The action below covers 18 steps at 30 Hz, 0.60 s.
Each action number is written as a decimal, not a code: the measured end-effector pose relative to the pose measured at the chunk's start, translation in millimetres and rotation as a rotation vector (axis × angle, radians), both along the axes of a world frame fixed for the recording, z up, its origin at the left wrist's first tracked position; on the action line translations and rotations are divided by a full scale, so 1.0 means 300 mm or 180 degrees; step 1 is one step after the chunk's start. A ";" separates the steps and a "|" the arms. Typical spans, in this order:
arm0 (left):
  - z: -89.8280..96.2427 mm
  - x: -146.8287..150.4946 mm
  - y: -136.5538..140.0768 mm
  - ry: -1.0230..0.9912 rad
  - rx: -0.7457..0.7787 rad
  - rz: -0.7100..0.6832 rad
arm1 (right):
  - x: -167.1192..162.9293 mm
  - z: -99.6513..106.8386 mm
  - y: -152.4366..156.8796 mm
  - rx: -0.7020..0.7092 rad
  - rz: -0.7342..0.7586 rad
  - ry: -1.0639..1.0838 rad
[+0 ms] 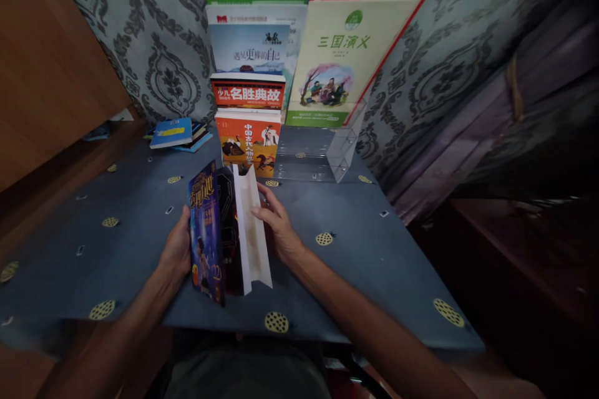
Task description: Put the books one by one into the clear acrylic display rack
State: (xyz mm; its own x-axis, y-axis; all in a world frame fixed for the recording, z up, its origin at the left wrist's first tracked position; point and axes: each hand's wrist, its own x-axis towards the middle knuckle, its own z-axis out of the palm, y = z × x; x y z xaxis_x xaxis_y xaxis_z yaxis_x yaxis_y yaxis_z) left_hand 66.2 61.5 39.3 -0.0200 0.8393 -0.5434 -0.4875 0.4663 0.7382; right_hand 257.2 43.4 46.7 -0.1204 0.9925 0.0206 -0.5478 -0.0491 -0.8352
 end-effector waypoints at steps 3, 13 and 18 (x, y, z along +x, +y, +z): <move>0.003 0.003 0.000 0.0267 0.0098 0.0219 | 0.001 0.003 0.002 0.0027 0.0001 0.0005; -0.036 -0.034 0.016 0.1374 0.0827 0.0079 | 0.012 -0.041 0.029 -0.0137 -0.0132 -0.0229; -0.058 -0.080 0.013 0.2666 0.1880 -0.0016 | 0.002 -0.064 0.034 -0.0402 -0.0096 -0.0109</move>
State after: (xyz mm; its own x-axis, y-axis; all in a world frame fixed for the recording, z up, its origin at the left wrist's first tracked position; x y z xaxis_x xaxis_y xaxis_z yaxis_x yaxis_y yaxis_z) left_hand 42.1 65.5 22.1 -0.1987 0.9695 0.1436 0.2912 -0.0815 0.9532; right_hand 257.7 53.7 27.4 -0.0890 0.9901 -0.1083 -0.5220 -0.1390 -0.8416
